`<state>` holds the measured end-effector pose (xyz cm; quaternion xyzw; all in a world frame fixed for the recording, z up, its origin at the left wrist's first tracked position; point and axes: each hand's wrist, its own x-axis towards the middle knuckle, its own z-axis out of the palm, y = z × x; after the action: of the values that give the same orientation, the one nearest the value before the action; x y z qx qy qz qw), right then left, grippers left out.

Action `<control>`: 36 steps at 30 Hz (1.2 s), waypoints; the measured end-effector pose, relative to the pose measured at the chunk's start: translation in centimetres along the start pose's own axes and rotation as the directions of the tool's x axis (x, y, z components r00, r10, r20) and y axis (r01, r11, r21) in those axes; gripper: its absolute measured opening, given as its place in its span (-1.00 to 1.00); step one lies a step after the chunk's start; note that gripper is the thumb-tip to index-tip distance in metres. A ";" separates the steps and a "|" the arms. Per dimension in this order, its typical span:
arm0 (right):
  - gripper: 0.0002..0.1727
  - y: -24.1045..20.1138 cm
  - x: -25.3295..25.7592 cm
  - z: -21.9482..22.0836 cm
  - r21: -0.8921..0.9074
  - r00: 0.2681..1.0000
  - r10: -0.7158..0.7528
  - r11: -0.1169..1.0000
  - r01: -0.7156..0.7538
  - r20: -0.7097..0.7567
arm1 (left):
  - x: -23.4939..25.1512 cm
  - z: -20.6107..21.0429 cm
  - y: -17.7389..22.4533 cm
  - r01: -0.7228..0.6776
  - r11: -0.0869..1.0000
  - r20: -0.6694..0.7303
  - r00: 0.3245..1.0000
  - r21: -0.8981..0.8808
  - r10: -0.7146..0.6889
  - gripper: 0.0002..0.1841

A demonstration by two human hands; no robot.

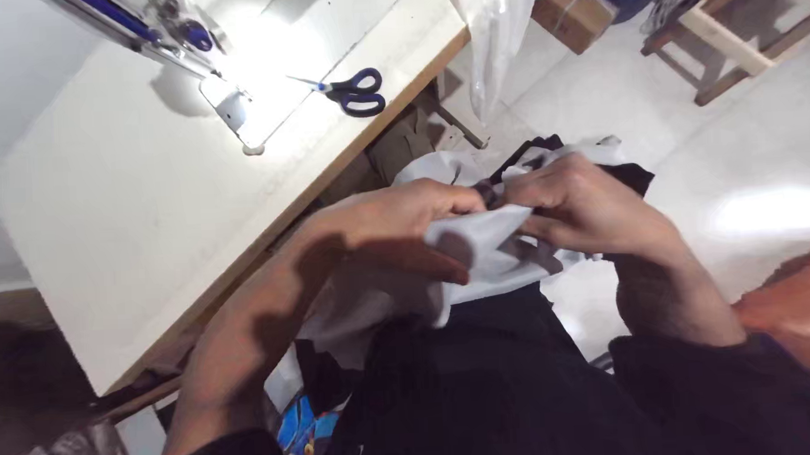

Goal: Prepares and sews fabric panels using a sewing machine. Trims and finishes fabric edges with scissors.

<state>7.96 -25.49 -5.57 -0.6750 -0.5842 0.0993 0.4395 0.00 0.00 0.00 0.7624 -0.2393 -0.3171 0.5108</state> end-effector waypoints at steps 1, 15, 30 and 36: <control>-0.77 0.5 -0.7 -1.0 -0.029 1.000 -0.021 0.999 0.021 0.006 | -0.8 -0.8 -0.8 0.011 0.998 0.038 0.999 -0.059 -0.009 -0.68; -0.34 1.4 -1.0 -5.6 -0.394 0.842 0.126 0.841 -0.371 -0.524 | 7.9 0.9 -1.3 -0.379 0.741 -0.612 0.789 -0.554 -0.054 -0.82; -0.67 7.1 -1.9 0.0 -0.122 0.627 0.287 0.842 -0.525 -0.724 | 12.2 -6.3 -12.4 0.523 0.785 -0.354 0.841 0.333 -0.410 -0.46; -0.82 9.9 -3.5 0.1 0.001 0.557 0.433 0.790 -0.613 -0.709 | 15.9 -4.9 -19.6 0.687 0.421 -0.263 0.659 0.593 -0.705 -0.55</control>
<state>13.79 -27.80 -14.02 -0.8551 -0.1609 -0.0991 0.4829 15.21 -0.76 -20.65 0.9134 -0.0030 -0.4056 0.0331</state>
